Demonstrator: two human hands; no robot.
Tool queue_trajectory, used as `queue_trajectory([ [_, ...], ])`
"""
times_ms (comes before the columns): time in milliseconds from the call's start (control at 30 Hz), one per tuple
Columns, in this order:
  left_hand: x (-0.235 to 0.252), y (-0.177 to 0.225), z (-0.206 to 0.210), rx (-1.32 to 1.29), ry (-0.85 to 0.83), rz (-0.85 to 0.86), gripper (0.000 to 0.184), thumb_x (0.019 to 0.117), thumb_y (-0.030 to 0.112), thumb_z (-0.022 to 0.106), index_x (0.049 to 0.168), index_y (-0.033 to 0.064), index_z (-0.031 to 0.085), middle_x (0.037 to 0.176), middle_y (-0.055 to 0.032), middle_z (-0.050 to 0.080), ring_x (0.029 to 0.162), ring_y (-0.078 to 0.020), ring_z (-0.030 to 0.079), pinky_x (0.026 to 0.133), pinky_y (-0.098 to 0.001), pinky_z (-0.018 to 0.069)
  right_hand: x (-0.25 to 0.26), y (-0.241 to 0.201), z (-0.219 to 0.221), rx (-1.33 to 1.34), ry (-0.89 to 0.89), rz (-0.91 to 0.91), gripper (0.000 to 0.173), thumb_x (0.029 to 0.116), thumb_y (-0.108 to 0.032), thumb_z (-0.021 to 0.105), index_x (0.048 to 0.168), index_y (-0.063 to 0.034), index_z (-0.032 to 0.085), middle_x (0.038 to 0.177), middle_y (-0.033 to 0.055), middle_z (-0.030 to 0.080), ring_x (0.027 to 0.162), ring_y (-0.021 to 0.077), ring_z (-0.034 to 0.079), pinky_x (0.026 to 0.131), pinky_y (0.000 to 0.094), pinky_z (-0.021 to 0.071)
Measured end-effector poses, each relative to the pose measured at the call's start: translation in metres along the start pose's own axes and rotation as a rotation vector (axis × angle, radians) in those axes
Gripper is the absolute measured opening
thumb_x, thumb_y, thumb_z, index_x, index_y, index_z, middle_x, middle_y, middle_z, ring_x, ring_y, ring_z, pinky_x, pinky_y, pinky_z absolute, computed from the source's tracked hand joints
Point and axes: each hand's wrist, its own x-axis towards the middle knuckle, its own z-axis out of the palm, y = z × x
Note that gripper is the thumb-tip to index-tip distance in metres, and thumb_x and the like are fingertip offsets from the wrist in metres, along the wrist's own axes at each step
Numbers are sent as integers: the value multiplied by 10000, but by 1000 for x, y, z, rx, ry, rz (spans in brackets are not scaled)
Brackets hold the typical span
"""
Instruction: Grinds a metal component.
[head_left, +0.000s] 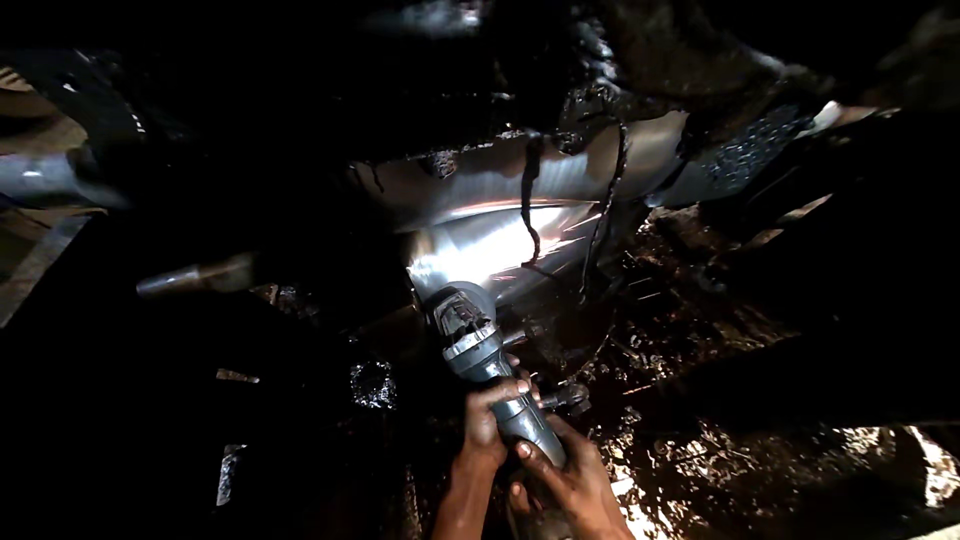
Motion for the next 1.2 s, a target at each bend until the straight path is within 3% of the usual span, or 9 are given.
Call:
queue_trajectory([
  [467, -2, 7, 7, 102, 33, -1, 362, 689, 90, 663, 1030, -6, 591, 730, -96, 648, 631, -204, 673, 621, -359, 597, -1, -6, 3, 101, -16, -2, 580, 885, -583, 689, 1173, -80, 696, 962, -14, 741, 854, 69, 714, 786, 300, 619],
  [1200, 1, 7, 19, 196, 97, -1, 327, 705, 66, 663, 1012, -28, 602, 719, -109, 641, 623, -200, 661, 611, -347, 588, 4, -4, -3, 146, -37, 15, 634, 881, -640, 666, 1176, -80, 698, 977, -11, 739, 865, 73, 710, 793, 303, 614],
])
